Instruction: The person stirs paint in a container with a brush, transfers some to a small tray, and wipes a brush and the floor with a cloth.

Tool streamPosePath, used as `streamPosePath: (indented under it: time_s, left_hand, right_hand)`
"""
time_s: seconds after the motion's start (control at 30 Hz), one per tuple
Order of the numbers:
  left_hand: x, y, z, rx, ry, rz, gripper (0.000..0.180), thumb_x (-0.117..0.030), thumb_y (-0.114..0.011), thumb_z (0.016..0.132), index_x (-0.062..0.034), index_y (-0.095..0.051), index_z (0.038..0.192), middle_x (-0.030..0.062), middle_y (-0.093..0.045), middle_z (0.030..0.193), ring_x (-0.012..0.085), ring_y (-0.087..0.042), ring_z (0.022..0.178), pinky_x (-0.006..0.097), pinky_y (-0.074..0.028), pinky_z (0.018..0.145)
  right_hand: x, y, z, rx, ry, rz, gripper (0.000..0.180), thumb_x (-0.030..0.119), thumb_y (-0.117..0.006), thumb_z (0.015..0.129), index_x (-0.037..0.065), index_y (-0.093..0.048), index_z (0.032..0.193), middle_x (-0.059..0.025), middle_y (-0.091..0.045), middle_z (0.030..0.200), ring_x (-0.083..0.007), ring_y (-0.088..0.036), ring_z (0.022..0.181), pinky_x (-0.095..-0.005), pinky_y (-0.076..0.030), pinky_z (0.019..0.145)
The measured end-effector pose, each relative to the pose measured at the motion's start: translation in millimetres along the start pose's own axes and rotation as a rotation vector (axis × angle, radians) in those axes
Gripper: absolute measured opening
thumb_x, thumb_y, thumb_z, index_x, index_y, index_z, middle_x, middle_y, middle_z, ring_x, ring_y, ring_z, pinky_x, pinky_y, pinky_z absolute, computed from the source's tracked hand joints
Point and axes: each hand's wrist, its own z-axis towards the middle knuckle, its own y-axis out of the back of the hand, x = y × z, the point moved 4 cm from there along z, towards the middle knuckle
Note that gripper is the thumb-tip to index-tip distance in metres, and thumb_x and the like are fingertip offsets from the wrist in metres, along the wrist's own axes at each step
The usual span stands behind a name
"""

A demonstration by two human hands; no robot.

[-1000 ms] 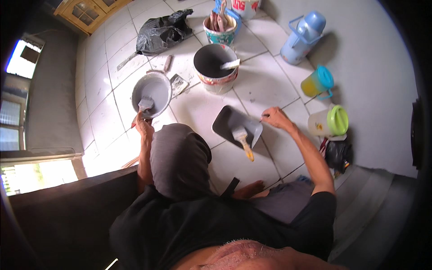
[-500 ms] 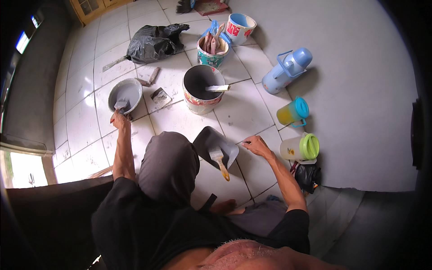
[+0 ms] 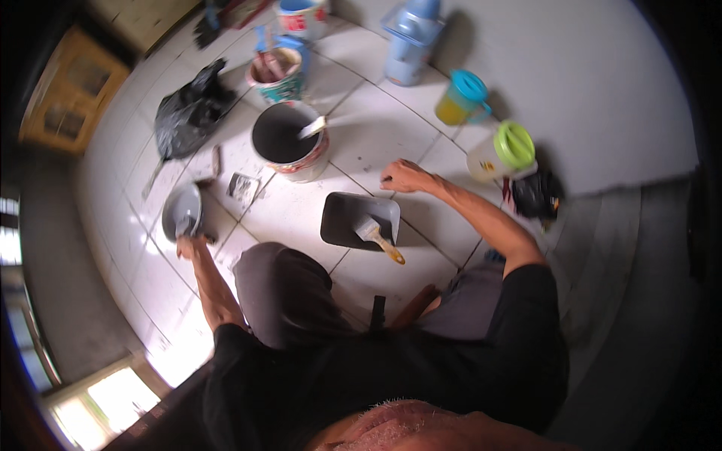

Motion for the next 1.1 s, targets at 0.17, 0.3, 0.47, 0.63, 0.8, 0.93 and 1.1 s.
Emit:
streamPosePath:
  time_s: [0.17, 0.3, 0.47, 0.63, 0.8, 0.93, 1.1]
  left_hand:
    - [-57, 2, -44, -0.021, -0.278, 0.275, 0.081, -0.053, -0.067, 0.075, 0.0041, -0.052, 0.13, 0.0139, -0.066, 0.116, 0.0316, -0.066, 0.104, 0.051, -0.042, 0.104]
    - [-17, 34, -5, -0.076, -0.28, 0.334, 0.086, -0.058, -0.062, 0.078, 0.0031, -0.044, 0.135, 0.0141, -0.058, 0.125, 0.0331, -0.059, 0.112, 0.052, -0.034, 0.107]
    - [-25, 32, 5, -0.084, -0.316, 0.334, 0.092, -0.063, -0.056, 0.081, 0.0018, -0.034, 0.141, 0.0142, -0.049, 0.137, 0.035, -0.05, 0.122, 0.055, -0.025, 0.111]
    - [-19, 29, 18, -0.102, -0.335, 0.251, 0.098, -0.069, -0.049, 0.084, 0.0006, -0.024, 0.148, 0.0144, -0.039, 0.149, 0.0369, -0.041, 0.133, 0.057, -0.015, 0.116]
    - [-38, 29, 3, -0.225, -0.585, 0.03, 0.101, -0.053, -0.067, 0.082, -0.0022, -0.013, 0.15, 0.0156, -0.03, 0.153, 0.0382, -0.038, 0.134, 0.052, -0.032, 0.111]
    - [-26, 39, -5, 0.066, -0.278, -0.931, 0.101, -0.047, -0.068, 0.081, -0.0008, -0.009, 0.149, 0.0187, -0.027, 0.152, 0.0373, -0.042, 0.127, 0.048, -0.042, 0.098]
    - [-32, 37, -48, 0.419, 0.188, -1.884, 0.103, -0.04, -0.069, 0.08, 0.001, -0.004, 0.148, 0.0226, -0.023, 0.15, 0.0363, -0.048, 0.119, 0.044, -0.054, 0.082]
  right_hand:
    - [-38, -24, -26, 0.034, -0.001, -0.102, 0.029, 0.029, -0.068, 0.075, 0.001, -0.066, 0.068, -0.0182, -0.061, 0.06, -0.0345, -0.061, 0.059, -0.0436, -0.048, 0.06]
    - [-26, -21, -15, -0.055, 0.061, 0.01, 0.029, 0.029, -0.068, 0.074, 0.002, -0.066, 0.065, -0.0143, -0.059, 0.055, -0.0301, -0.059, 0.051, -0.0415, -0.048, 0.057]
    - [-64, -46, -14, -0.038, -0.038, -0.004, 0.027, 0.027, -0.067, 0.073, 0.004, -0.065, 0.061, -0.0098, -0.058, 0.05, -0.0226, -0.059, 0.046, -0.0378, -0.048, 0.049]
    - [-60, -42, -8, -0.055, -0.029, 0.029, 0.028, 0.027, -0.066, 0.073, 0.005, -0.063, 0.057, -0.008, -0.059, 0.05, -0.0202, -0.058, 0.043, -0.0364, -0.047, 0.045]
    - [-53, -31, -22, -0.097, 0.092, -0.077, 0.03, 0.028, -0.065, 0.072, 0.002, -0.064, 0.058, -0.0149, -0.057, 0.051, -0.0272, -0.058, 0.046, -0.0421, -0.049, 0.05]
    - [-40, -13, -23, 0.036, -0.044, -0.048, 0.031, 0.03, -0.068, 0.074, -0.001, -0.066, 0.071, -0.0203, -0.063, 0.064, -0.0353, -0.061, 0.059, -0.0449, -0.048, 0.062]
    - [-48, -8, -30, -0.085, 0.006, 0.013, 0.032, 0.031, -0.068, 0.072, -0.002, -0.067, 0.071, -0.0205, -0.063, 0.065, -0.0352, -0.063, 0.062, -0.0438, -0.051, 0.063]
